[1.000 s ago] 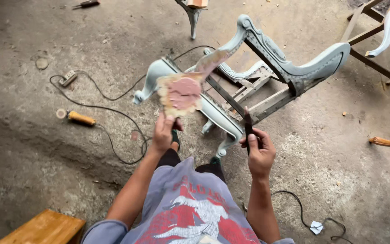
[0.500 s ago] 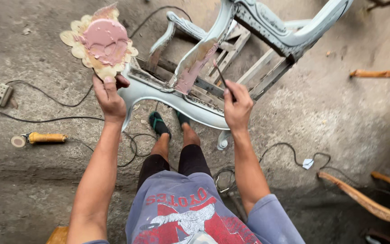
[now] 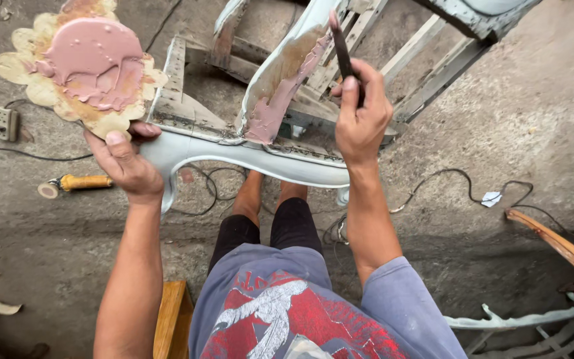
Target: The person uses a putty knife to apply pink filler paste from a wooden palette onto the curved frame of a light blue chair. The person repeatedly scoops filler and spreads it along the chair's side and backrest areas.
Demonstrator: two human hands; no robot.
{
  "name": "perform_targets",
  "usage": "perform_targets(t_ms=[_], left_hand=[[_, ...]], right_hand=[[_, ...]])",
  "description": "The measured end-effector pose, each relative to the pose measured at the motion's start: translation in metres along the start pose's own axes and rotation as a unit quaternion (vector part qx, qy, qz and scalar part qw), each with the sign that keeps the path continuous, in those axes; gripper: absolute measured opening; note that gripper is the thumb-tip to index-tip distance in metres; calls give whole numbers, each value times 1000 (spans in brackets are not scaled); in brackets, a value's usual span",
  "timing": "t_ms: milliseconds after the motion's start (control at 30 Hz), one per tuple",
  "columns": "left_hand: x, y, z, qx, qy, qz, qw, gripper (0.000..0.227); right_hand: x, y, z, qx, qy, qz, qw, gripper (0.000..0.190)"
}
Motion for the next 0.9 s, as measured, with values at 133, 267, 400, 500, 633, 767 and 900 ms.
perform_targets(t_ms=[133, 267, 400, 500, 633, 767, 900], left_hand=[[1, 0, -5, -23, 8, -5, 1000, 56], [2, 3, -5, -32, 11, 2, 999, 57], [1, 1, -5, -32, 15, 0, 999, 61], [1, 2, -3, -12, 10, 9, 1000, 60], [1, 1, -3, -7, 8, 9, 1000, 59], [1, -1, 2, 6, 0, 7, 1000, 60], [1, -2, 2, 8, 3, 8, 1000, 62]], right_hand=[[19, -33, -12, 83, 30, -47, 995, 17], [21, -71, -10, 29, -103, -120, 987, 17], [8, -51, -48, 24, -31, -107, 993, 21], [12, -5, -50, -35, 50, -17, 998, 19], [0, 15, -28, -144, 54, -7, 988, 21], [-5, 8, -15, -129, 45, 2, 991, 25], [-9, 1, -13, -116, 28, -17, 993, 28]])
Point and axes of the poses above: each hand's wrist, its own x-axis towards the middle knuckle, its own y-axis out of the back of the hand, z = x × y, the point moved 10 cm from there along x, towards the middle knuckle, and after that the axes turned 15 degrees about y, right-handed, at the moved point
